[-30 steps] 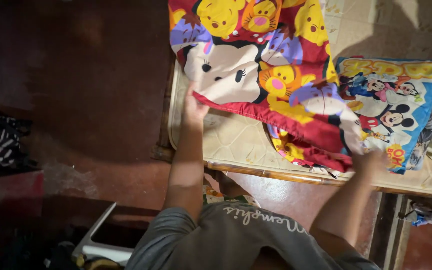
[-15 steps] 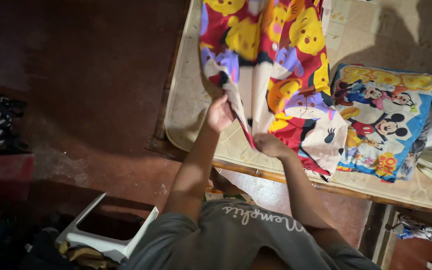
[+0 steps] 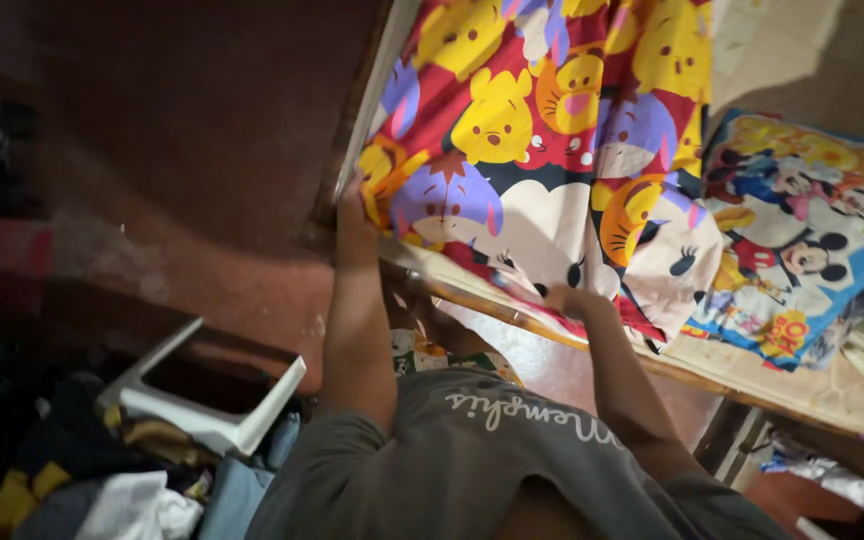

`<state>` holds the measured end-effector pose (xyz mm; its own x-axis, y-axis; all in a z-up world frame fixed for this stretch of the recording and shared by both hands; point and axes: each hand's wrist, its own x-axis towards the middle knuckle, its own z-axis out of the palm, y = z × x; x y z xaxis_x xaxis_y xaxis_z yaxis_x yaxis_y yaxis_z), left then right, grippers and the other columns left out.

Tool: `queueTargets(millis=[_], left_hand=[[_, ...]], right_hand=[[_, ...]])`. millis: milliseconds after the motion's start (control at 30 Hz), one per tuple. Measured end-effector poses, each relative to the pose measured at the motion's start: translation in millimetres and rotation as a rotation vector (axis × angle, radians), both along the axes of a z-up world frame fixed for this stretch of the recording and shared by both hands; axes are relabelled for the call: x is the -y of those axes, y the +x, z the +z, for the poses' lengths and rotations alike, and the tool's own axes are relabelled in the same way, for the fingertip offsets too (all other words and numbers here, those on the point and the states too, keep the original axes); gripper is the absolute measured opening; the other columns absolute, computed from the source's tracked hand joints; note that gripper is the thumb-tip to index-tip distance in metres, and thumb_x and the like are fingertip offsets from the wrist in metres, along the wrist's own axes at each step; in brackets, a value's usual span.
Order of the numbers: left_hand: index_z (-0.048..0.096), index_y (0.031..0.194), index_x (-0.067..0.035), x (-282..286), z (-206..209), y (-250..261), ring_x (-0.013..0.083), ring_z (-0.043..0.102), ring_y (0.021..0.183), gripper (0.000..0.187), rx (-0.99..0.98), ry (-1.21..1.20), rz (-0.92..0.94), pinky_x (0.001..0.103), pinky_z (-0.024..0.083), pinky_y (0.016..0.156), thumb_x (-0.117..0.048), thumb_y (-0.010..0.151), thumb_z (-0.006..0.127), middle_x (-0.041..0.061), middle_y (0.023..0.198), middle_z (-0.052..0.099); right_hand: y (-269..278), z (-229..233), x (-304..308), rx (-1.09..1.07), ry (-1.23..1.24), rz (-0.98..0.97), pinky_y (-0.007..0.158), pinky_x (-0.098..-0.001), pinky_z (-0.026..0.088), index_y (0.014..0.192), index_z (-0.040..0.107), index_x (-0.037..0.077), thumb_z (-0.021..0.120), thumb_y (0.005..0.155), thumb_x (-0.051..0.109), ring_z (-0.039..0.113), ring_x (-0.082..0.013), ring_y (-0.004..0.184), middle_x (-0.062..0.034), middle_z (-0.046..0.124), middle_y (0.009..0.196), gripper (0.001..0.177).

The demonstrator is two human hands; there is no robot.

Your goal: The person spreads a bedsheet over a mattress, tucks in the edges, and then places several pillows with different covers onto the bed.

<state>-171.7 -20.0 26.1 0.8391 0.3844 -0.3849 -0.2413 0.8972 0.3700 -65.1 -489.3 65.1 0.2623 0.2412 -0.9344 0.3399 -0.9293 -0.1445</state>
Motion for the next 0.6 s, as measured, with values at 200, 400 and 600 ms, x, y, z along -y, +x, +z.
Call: queueTargets(millis=[200,400,600], left_hand=[[0.059,0.133,-0.009,-1.1,-35.4,-88.4,0.0237,0.067,0.107,0.038,-0.077,-0.167,0.178,0.037,0.054,0.091,-0.019,0.097,0.058,0.010,0.124,0.068],[0.074,0.106,-0.005,-46.3,-87.2,-111.6,0.0205,0.064,0.088,0.020,-0.454,0.412,-0.113,0.035,0.050,0.076,0.004,0.094,0.061,0.012,0.104,0.069],[0.077,0.098,-0.002,-89.4,-68.9,-131.5,0.0379,0.071,0.091,0.020,-1.208,1.321,-0.250,0.045,0.056,0.079,-0.002,0.087,0.061,0.024,0.101,0.072]], right_hand=[[-10.9,-5.8,-139.0,0.289,0.764,-0.161,0.099,-0.0430,0.051,0.115,0.069,0.006,0.070,0.079,0.011,0.062,-0.0333,0.116,-0.0165,0.067,0.119,0.036],[-98.3,18.6,-242.8,0.238,0.705,0.338,0.103,-0.0488,0.046,0.127,0.070,0.023,0.074,0.078,0.014,0.042,-0.0422,0.137,-0.0147,0.038,0.156,0.050],[-131.0,0.7,-271.1,0.375,0.481,0.473,0.102,-0.0514,0.042,0.145,0.049,0.001,0.074,0.075,0.030,0.040,-0.0392,0.132,-0.0104,0.036,0.152,0.079]])
